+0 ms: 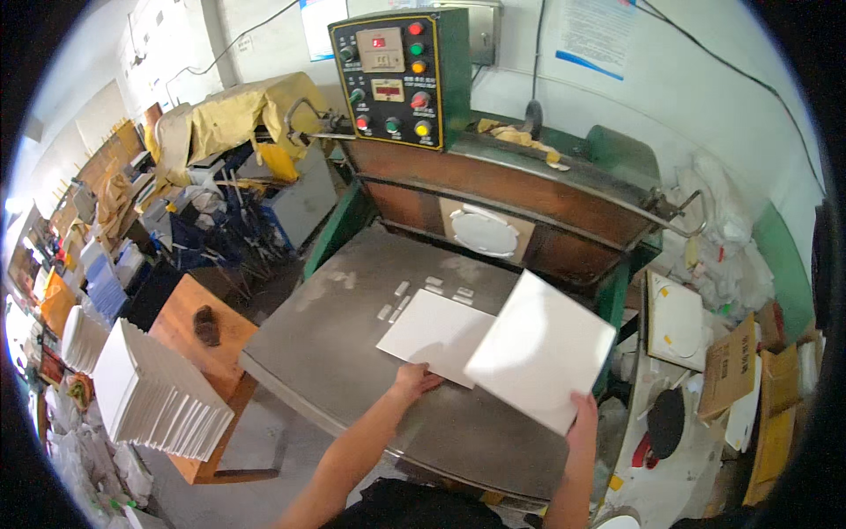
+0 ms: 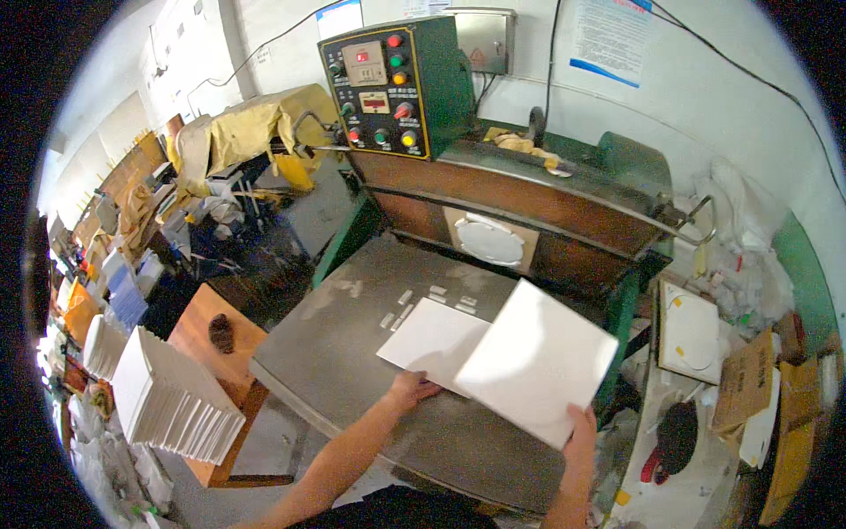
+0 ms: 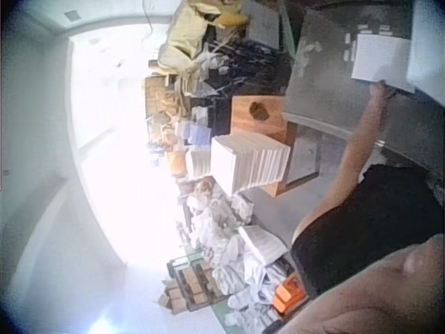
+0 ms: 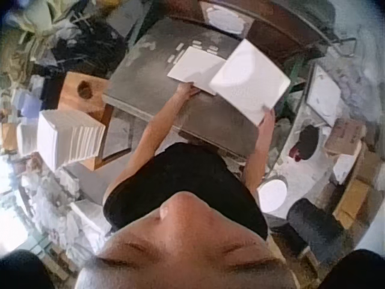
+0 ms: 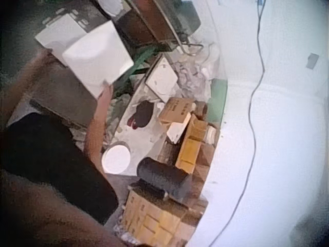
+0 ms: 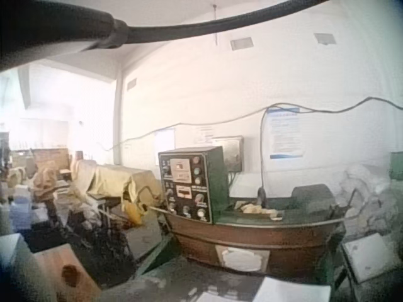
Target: The person picks up square paper sheets from a stack and places them one by one into a large green industrial cutting machine, سپس pulls a lever to activate the machine and removes the cut circular paper disks.
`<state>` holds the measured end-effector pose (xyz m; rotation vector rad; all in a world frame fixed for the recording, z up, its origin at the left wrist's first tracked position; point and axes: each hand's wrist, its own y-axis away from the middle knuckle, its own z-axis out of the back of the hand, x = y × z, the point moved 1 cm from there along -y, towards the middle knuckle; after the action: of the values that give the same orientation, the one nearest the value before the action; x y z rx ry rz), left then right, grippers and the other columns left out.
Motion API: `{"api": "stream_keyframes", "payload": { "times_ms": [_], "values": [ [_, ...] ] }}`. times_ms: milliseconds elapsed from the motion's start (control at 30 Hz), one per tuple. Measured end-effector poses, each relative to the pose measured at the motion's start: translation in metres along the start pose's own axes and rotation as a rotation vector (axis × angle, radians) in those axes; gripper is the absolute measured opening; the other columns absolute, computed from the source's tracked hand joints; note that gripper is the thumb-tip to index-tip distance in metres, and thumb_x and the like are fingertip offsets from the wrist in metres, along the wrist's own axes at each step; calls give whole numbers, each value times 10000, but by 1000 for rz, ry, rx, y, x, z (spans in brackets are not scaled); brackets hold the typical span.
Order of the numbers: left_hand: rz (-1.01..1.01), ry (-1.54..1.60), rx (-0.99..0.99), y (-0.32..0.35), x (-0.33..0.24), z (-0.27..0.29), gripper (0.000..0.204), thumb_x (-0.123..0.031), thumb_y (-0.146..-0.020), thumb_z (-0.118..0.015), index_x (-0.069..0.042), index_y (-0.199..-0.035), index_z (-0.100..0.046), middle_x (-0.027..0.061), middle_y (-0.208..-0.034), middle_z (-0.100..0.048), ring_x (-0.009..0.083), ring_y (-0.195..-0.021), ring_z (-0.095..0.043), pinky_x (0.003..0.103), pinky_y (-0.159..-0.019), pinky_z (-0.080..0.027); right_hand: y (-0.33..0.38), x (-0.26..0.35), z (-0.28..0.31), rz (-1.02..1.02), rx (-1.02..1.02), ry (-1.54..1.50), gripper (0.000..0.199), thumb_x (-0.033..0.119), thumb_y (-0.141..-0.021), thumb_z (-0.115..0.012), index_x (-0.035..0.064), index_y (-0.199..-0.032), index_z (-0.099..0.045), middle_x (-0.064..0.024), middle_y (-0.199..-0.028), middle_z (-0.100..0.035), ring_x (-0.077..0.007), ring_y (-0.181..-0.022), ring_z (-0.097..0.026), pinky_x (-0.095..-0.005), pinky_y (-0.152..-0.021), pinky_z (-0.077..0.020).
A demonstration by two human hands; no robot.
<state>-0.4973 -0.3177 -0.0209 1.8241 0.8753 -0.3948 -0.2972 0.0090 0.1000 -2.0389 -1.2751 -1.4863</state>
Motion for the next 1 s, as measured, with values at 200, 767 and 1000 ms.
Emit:
{"api": "stream_keyframes", "payload": {
  "times_ms": [200, 767, 1000],
  "values": [
    [-6, 11, -11, 31, -1, -18, 342, -90, -903, -549, 10, -1224, -486, 197, -1157, -558, 331, -1024, -603, 485, -838, -554, 150, -9, 100, 89, -375, 34, 522, 85, -799, -563, -18, -1306, -495, -136, -1190, -597, -252, -1063, -583, -361, -923, -458],
    [-983, -1820, 48, -43, 31, -116, 569, -283, -843, -632, -48, -1339, -484, 163, -1407, -444, 333, -1369, -320, 518, -1122, -212, 308, -6, -33, 151, -772, 134, 376, 58, -841, -606, -65, -1194, -560, -130, -1094, -639, -225, -959, -617, -342, -851, -480],
    [-109, -827, 978, 138, 11, -131, 378, -331, -970, -533, -2, -1139, -609, 106, -914, -685, 220, -812, -669, 337, -716, -543, 371, -57, 0, 45, -868, -259, 278, 66, -862, -629, -14, -1127, -617, -102, -1031, -676, -203, -900, -653, -339, -801, -527]
  ]
}}
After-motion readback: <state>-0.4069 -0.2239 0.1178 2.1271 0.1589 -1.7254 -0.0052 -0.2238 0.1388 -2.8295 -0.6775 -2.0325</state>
